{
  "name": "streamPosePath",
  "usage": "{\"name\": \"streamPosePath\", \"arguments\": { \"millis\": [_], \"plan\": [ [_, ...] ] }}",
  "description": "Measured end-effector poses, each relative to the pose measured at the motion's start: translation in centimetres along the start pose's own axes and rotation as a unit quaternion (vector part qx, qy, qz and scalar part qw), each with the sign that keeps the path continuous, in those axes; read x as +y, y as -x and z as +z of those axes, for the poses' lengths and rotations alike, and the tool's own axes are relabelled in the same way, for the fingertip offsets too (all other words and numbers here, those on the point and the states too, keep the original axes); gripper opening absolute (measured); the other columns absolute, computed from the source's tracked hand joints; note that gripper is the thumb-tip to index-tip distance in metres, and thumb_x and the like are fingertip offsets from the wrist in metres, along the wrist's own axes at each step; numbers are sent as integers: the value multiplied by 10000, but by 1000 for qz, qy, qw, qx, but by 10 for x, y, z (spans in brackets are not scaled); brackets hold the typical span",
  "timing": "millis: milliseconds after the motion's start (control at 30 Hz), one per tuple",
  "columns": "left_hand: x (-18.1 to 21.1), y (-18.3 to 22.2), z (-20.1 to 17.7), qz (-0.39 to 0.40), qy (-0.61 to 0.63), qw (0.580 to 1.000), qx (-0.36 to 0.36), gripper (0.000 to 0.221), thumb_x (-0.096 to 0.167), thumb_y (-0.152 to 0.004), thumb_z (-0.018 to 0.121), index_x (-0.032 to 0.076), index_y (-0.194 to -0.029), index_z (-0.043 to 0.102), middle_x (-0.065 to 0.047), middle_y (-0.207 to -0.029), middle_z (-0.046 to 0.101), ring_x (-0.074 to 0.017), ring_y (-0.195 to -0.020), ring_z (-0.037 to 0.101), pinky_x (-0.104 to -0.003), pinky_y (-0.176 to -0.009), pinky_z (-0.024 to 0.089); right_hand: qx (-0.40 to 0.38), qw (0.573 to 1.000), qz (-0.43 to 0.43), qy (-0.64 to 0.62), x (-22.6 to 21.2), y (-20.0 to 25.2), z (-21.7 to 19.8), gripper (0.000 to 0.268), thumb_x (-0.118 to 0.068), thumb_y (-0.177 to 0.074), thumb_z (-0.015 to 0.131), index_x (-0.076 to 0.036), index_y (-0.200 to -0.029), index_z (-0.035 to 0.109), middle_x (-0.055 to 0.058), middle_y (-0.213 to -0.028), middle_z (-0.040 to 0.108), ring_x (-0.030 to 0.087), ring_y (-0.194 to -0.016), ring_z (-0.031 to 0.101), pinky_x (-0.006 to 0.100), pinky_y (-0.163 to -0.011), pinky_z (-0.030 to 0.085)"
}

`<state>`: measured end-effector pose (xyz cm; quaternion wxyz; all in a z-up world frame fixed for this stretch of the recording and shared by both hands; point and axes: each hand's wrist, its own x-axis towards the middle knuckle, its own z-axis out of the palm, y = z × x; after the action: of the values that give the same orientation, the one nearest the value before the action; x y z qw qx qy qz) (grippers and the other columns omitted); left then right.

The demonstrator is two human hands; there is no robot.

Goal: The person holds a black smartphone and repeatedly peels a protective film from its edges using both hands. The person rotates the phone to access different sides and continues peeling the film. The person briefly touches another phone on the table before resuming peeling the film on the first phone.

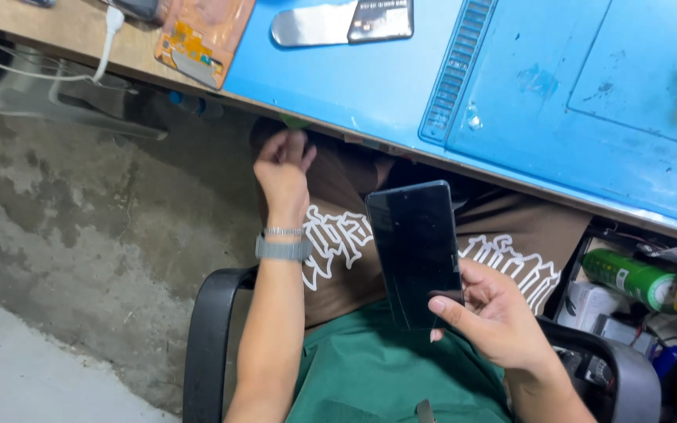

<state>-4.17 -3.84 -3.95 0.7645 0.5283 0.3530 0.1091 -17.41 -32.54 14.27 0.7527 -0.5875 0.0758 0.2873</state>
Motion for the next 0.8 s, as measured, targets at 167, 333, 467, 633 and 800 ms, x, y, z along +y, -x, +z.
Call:
{"name": "streamPosePath", "arguments": {
  "millis": [167,333,467,633,800],
  "plan": [
    [68,106,-17,8,-98,964,-247,263,173,-979,655,-45,-1124,633,-183,-1034,729,-238,-958,740,-309,-842,639,-34,999,28,26,-8,0,-17,345,-50,-875,733,17,-1212,704,65,-921,741,116,-707,700,276,-498,668],
    [137,147,-4,-139,-28,831,-538,782,275,-928,775,-28,-1532,382,-124,-1132,729,-191,-1028,702,-326,-925,572,-193,959,84,187,-48,-19,-29,366,-240,-900,702,-58,-1212,755,17,-1012,837,90,-859,766,252,-722,653],
    [144,149,0,-138,-222,789,-556,733,70,-847,773,93,-1506,453,-143,-1281,655,-128,-913,723,-250,-864,591,-117,950,109,267,-58,-20,-36,351,-132,-826,783,-118,-1177,797,-33,-967,861,55,-810,728,225,-721,594],
    [120,157,7,-242,-151,700,-654,896,53,-869,752,49,-1618,261,-143,-1183,730,-210,-1107,700,-357,-1055,549,8,959,64,278,-82,-31,-18,581,-97,-747,833,-115,-1307,681,-4,-1195,790,63,-992,754,220,-864,597],
    [89,168,7,-198,-132,738,-631,414,171,-882,780,45,-1236,606,-14,-1051,678,-136,-967,677,-288,-876,598,-2,961,74,267,-93,-42,0,577,-184,-822,819,-159,-1365,627,-41,-610,592,60,-572,506,232,-562,426]
  ]
}}
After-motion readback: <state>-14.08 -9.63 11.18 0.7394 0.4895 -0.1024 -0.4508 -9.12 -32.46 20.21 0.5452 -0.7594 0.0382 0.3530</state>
